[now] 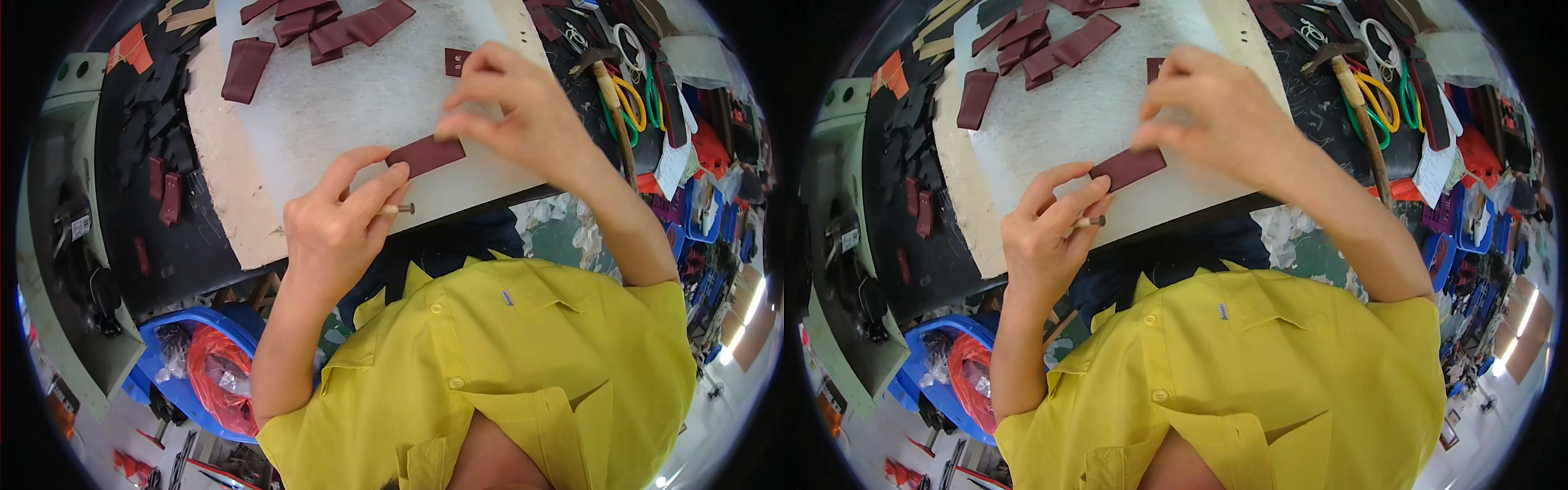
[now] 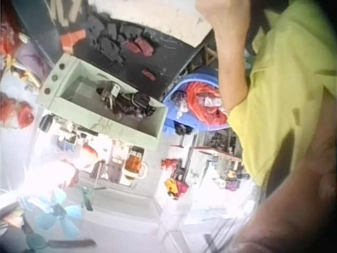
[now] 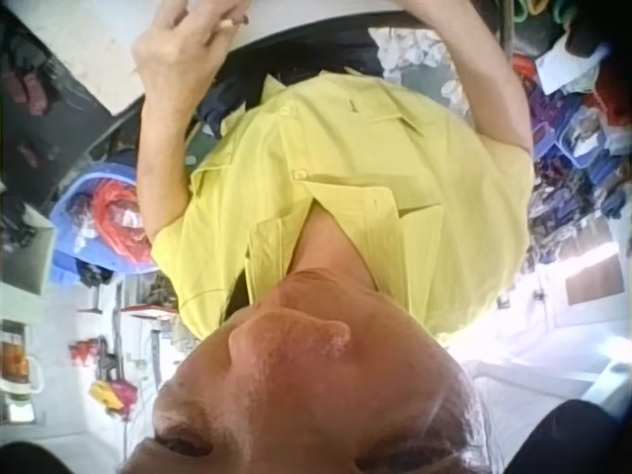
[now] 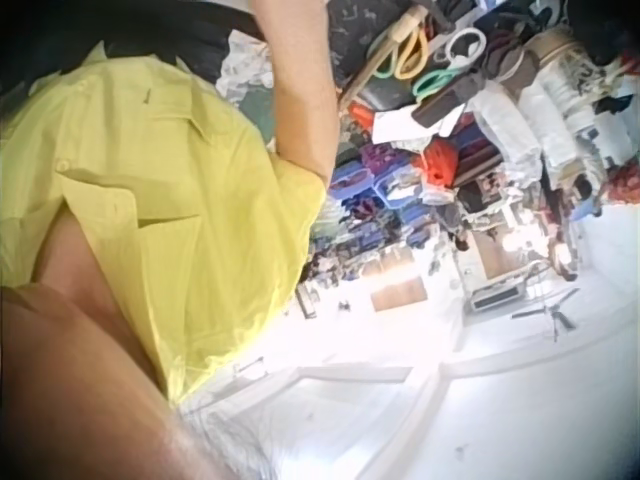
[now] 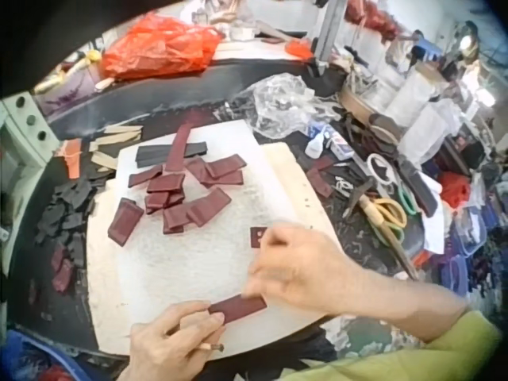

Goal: The person assembles small maroon leather pieces by applying glue to the edges and pressing them together. They then use a metal punch and a hammer to drive metal rivets through pre-punched holes in the leather to secure the assembly. The process is repeated for multiple leather units on a white work surface.

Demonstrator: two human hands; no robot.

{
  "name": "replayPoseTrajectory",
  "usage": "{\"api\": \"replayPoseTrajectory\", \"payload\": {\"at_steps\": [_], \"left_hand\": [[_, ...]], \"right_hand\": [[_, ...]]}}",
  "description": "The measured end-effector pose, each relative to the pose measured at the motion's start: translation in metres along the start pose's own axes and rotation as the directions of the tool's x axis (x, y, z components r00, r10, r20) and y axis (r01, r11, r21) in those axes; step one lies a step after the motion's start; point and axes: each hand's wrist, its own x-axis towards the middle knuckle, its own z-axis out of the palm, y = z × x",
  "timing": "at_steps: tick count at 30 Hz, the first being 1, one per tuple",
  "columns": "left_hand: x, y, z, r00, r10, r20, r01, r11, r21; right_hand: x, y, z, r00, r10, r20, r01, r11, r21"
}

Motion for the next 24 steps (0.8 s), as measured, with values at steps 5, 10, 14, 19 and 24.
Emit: {"api": "replayPoseTrajectory", "payload": {"at_steps": [5, 10, 14, 19, 24], "left_hand": [[0.004, 0.001, -0.006, 0.999, 0.001, 0.040, -0.002, 1.000, 0.029], [0.003, -0.005, -0.003, 1.000, -0.008, -0.014, 0.007, 0.997, -0.072], [0.003, -0.005, -0.005, 1.000, 0.002, -0.011, -0.003, 0.998, -0.068], [0.003, -0.003, -0.008, 0.997, 0.063, 0.036, -0.064, 0.998, 0.027], [0.007, -0.002, -0.007, 0.995, 0.100, 0.030, -0.101, 0.995, 0.024]], "right_hand": [[-0.020, 0.012, 0.002, 0.970, -0.241, 0.003, 0.231, 0.932, 0.280], [-0.021, 0.011, 0.008, 0.977, -0.212, 0.030, 0.198, 0.947, 0.252], [-0.018, 0.008, 0.007, 0.969, -0.244, 0.027, 0.234, 0.952, 0.198], [-0.024, 0.005, 0.009, 0.950, -0.313, -0.008, 0.312, 0.947, 0.074], [-0.028, 0.006, 0.012, 0.943, -0.332, -0.031, 0.332, 0.943, 0.031]]}}
